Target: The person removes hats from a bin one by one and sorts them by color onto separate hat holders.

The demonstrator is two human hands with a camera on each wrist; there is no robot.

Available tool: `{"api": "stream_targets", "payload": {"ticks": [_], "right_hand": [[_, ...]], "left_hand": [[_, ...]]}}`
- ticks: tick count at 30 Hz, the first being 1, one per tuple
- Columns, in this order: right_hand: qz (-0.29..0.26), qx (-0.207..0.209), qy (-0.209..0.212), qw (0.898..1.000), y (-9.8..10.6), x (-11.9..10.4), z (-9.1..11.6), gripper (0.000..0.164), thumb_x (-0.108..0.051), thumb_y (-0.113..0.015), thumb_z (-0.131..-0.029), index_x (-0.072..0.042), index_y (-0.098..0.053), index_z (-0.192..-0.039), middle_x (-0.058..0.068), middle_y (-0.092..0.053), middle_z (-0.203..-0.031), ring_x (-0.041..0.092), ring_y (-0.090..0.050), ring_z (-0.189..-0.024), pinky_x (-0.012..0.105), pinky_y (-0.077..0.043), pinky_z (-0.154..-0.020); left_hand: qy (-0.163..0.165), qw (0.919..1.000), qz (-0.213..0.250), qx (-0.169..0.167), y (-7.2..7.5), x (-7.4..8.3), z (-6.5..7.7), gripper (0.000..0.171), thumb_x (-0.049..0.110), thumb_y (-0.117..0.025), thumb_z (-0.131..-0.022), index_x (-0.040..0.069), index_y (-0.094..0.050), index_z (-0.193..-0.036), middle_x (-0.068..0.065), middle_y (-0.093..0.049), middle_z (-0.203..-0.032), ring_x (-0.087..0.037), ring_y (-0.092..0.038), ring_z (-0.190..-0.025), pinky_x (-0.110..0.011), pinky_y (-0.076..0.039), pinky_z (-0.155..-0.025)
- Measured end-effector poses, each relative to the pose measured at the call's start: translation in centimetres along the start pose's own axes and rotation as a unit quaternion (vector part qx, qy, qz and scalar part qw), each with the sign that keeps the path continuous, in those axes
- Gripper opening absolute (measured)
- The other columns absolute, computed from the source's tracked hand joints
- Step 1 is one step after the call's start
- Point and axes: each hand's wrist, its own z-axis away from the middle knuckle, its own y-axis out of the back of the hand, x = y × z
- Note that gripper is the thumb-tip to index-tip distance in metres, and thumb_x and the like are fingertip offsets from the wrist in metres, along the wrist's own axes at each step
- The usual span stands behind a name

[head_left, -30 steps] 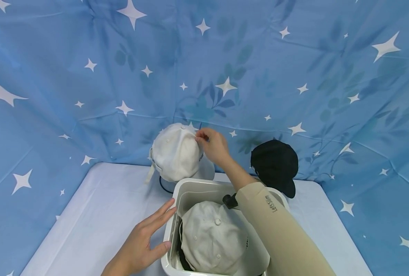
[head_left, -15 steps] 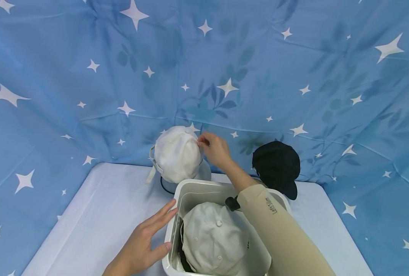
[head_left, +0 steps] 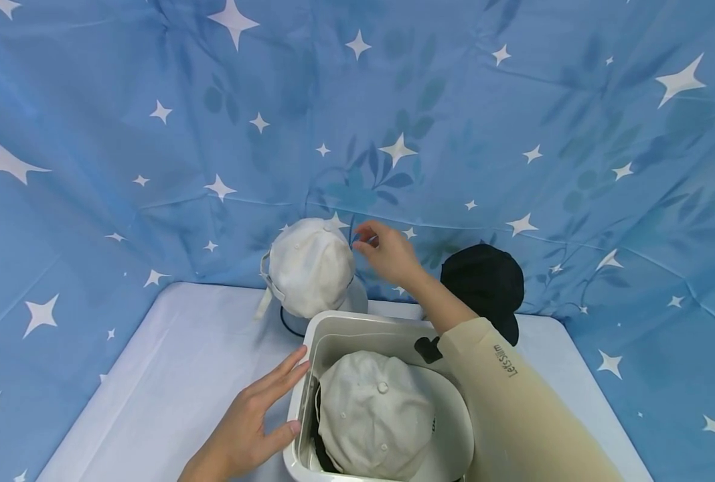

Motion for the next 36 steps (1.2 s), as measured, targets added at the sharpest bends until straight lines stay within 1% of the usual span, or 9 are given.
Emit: {"api": "stream_targets", "payload": {"ticks": [4,8,12,16,18,23,27,31,36], "right_hand": [[0.003,-0.005,0.002,1.0,1.5,-0.4,0.9,0.04,-0.027,-0.065,-0.105,-0.011,-0.062,-0.142,0.006,-0.067,-0.122,0.025,-0.064,-0.109,0.045,-0.055,-0.086],[0.006,-0.013,0.004,1.0,2.7,-0.5,1.8,0.044,-0.03,-0.064,-0.106,-0.013,-0.057,-0.147,0.006,-0.065,-0.128,0.025,-0.063,-0.114,0.047,-0.054,-0.088],[0.0,-0.02,0.011,1.0,3.7,-0.4,2.7,0.047,-0.03,-0.063,-0.106,-0.015,-0.054,-0.15,0.005,-0.064,-0.129,0.025,-0.064,-0.115,0.046,-0.055,-0.086],[-0.003,-0.025,0.022,0.999,4.5,-0.5,3.5,0.051,-0.032,-0.065,-0.105,-0.016,-0.052,-0.152,0.005,-0.064,-0.131,0.023,-0.065,-0.115,0.045,-0.056,-0.084],[-0.007,-0.029,0.031,0.999,4.9,-0.6,4.0,0.053,-0.033,-0.066,-0.104,-0.015,-0.052,-0.152,0.006,-0.064,-0.132,0.022,-0.066,-0.115,0.045,-0.056,-0.087],[-0.014,-0.034,0.068,0.997,5.7,-0.4,5.2,0.058,-0.031,-0.071,-0.101,-0.011,-0.052,-0.152,0.01,-0.065,-0.133,0.023,-0.065,-0.114,0.047,-0.055,-0.097],[-0.003,-0.035,0.093,0.995,6.1,-0.1,6.1,0.059,-0.029,-0.072,-0.1,-0.009,-0.052,-0.152,0.01,-0.065,-0.133,0.025,-0.065,-0.115,0.049,-0.053,-0.097],[0.011,-0.046,0.104,0.993,6.3,0.2,7.2,0.061,-0.03,-0.073,-0.099,-0.009,-0.052,-0.152,0.011,-0.065,-0.135,0.027,-0.064,-0.117,0.05,-0.052,-0.098],[0.039,-0.059,0.115,0.991,6.6,0.1,8.5,0.064,-0.033,-0.073,-0.098,-0.012,-0.05,-0.154,0.008,-0.065,-0.137,0.025,-0.064,-0.118,0.049,-0.052,-0.099]], "left_hand": [[-0.005,1.0,0.004,0.001,0.0,0.0,-0.1,0.073,0.013,-0.07,-0.09,0.01,-0.046,-0.159,-0.016,-0.039,-0.165,-0.024,-0.047,-0.147,-0.027,-0.043,-0.112],[-0.007,1.0,0.004,0.002,0.0,0.1,-0.1,0.072,0.013,-0.07,-0.09,0.006,-0.046,-0.158,-0.017,-0.039,-0.165,-0.024,-0.047,-0.147,-0.026,-0.042,-0.112],[-0.006,1.0,0.003,0.002,0.1,0.2,-0.2,0.071,0.012,-0.07,-0.09,0.003,-0.048,-0.156,-0.017,-0.039,-0.165,-0.024,-0.046,-0.147,-0.026,-0.042,-0.113],[-0.003,1.0,0.004,0.001,0.0,0.2,-0.1,0.071,0.011,-0.07,-0.09,0.004,-0.047,-0.157,-0.017,-0.039,-0.165,-0.024,-0.046,-0.147,-0.026,-0.042,-0.112],[-0.003,1.0,0.005,0.0,0.0,0.2,-0.1,0.072,0.011,-0.07,-0.09,0.005,-0.046,-0.158,-0.017,-0.039,-0.165,-0.024,-0.046,-0.147,-0.026,-0.042,-0.113],[-0.006,1.0,0.006,0.001,0.0,0.2,-0.1,0.073,0.011,-0.07,-0.09,0.006,-0.045,-0.159,-0.017,-0.038,-0.166,-0.025,-0.046,-0.147,-0.026,-0.042,-0.113],[-0.006,1.0,0.006,0.002,0.0,0.2,-0.1,0.072,0.011,-0.069,-0.09,0.006,-0.046,-0.158,-0.017,-0.039,-0.165,-0.025,-0.047,-0.147,-0.026,-0.042,-0.112],[-0.002,1.0,0.008,0.001,0.0,0.2,-0.1,0.072,0.011,-0.069,-0.09,0.006,-0.046,-0.158,-0.017,-0.038,-0.166,-0.024,-0.046,-0.147,-0.028,-0.043,-0.112],[-0.004,0.9999,0.011,0.003,-0.1,0.1,-0.1,0.073,0.011,-0.069,-0.09,0.008,-0.045,-0.159,-0.017,-0.039,-0.165,-0.024,-0.046,-0.147,-0.027,-0.042,-0.112]]}}
